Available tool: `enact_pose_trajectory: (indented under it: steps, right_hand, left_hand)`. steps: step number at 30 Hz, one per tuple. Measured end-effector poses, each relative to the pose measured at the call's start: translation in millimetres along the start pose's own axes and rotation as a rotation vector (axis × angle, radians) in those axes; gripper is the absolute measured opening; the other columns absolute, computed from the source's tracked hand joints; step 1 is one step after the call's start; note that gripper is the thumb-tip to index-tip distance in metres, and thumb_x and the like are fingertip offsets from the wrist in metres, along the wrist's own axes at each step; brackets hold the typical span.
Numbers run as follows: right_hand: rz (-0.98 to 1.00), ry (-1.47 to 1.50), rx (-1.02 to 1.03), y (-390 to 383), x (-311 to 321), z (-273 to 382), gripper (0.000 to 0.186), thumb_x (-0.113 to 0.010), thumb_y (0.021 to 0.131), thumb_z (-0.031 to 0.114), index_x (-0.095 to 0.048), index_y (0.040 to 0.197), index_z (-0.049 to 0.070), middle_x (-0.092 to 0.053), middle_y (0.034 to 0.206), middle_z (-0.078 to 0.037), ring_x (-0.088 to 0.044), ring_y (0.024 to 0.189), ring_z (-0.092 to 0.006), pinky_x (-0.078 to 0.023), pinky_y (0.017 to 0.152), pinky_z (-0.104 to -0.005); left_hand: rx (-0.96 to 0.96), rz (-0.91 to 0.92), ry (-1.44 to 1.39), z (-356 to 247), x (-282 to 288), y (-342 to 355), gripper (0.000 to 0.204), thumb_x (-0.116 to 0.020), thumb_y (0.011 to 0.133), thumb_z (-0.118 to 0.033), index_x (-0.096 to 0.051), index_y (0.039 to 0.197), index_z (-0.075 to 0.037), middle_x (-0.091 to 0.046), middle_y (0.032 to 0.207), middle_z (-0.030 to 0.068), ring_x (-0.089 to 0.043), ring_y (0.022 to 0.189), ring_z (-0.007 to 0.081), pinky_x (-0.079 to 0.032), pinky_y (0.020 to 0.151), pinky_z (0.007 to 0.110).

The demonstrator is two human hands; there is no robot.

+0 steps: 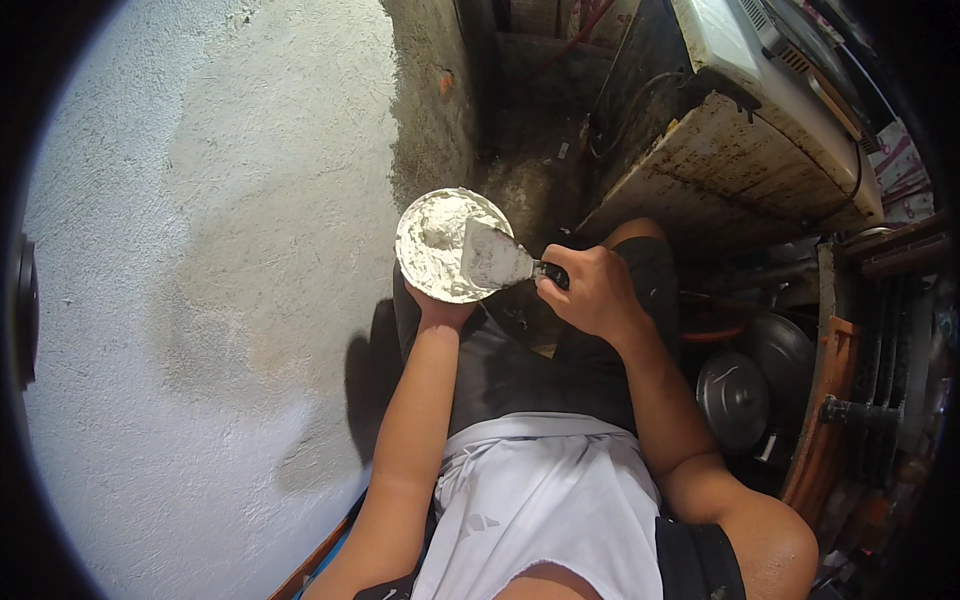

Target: Patching a damaged section of a concrete wall using a putty knife and joint compound.

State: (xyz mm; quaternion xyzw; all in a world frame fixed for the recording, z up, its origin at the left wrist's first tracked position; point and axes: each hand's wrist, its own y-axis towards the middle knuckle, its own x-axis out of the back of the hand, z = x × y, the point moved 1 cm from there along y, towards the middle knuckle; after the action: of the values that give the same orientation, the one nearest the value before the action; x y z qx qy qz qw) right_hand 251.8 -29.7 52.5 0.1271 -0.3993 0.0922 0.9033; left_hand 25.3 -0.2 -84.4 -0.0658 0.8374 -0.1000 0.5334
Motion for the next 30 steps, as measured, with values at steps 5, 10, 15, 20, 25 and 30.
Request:
enact_pose_trajectory:
  steps: [5, 10, 15, 20, 25, 30]
  right_hand:
    - [0.06, -0.003, -0.062, -3, -8, 10, 0.023, -0.076, 0.081, 0.016, -0.07, 0.098, 0.003, -0.066, 0.076, -0.022, -0.068, 0.072, -0.0409, -0.052, 0.061, -0.0417]
    - [0.04, -0.014, -0.053, -4, -8, 11, 0.021, -0.075, 0.081, 0.016, -0.068, 0.095, 0.003, -0.066, 0.074, -0.022, -0.067, 0.071, -0.0409, -0.051, 0.06, -0.0422]
    - [0.05, -0.02, -0.038, -2, -6, 15, 0.02, -0.075, 0.081, 0.016, -0.068, 0.095, 0.003, -0.065, 0.073, -0.022, -0.067, 0.07, -0.041, -0.051, 0.06, -0.0422]
    - [0.009, 0.036, -0.02, -7, -12, 13, 0.023, -0.076, 0.079, 0.022, -0.069, 0.095, 0.006, -0.063, 0.067, -0.021, -0.066, 0.068, -0.0407, -0.052, 0.061, -0.0457]
    - [0.046, 0.057, -0.053, -3, -14, 20, 0.024, -0.077, 0.08, 0.021, -0.07, 0.097, 0.005, -0.064, 0.069, -0.021, -0.067, 0.069, -0.0407, -0.053, 0.061, -0.0448]
    - [0.063, 0.111, -0.068, -1, -14, 29, 0.024, -0.076, 0.082, 0.021, -0.07, 0.098, 0.004, -0.065, 0.073, -0.022, -0.067, 0.069, -0.0407, -0.053, 0.06, -0.0433]
  left_hand:
    - [-0.047, 0.08, 0.033, -6, 8, -1, 0.075, -0.024, 0.103, -0.065, -0.035, 0.159, -0.016, -0.036, 0.163, 0.01, -0.036, 0.148, 0.033, -0.031, 0.121, 0.053]
    - [0.012, 0.069, -0.096, -5, 3, 1, 0.076, -0.022, 0.103, -0.066, -0.033, 0.16, -0.017, -0.035, 0.164, 0.0095, -0.035, 0.149, 0.0322, -0.029, 0.123, 0.052]
    - [-0.02, 0.053, -0.079, -8, 6, -2, 0.075, -0.022, 0.103, -0.065, -0.035, 0.158, -0.015, -0.036, 0.163, 0.0092, -0.036, 0.149, 0.0322, -0.03, 0.122, 0.051]
    - [0.004, 0.029, -0.15, -9, -1, -3, 0.077, -0.021, 0.102, -0.067, -0.038, 0.157, -0.015, -0.038, 0.161, 0.0098, -0.038, 0.147, 0.0317, -0.032, 0.121, 0.051]
    - [-0.03, 0.013, -0.078, -11, -5, -5, 0.079, -0.024, 0.101, -0.07, -0.04, 0.156, -0.016, -0.041, 0.16, 0.0105, -0.04, 0.145, 0.0331, -0.034, 0.119, 0.052]
    - [0.017, 0.027, -0.048, -14, -5, -5, 0.082, -0.029, 0.098, -0.075, -0.041, 0.155, -0.017, -0.043, 0.158, 0.0105, -0.042, 0.142, 0.0351, -0.035, 0.118, 0.055]
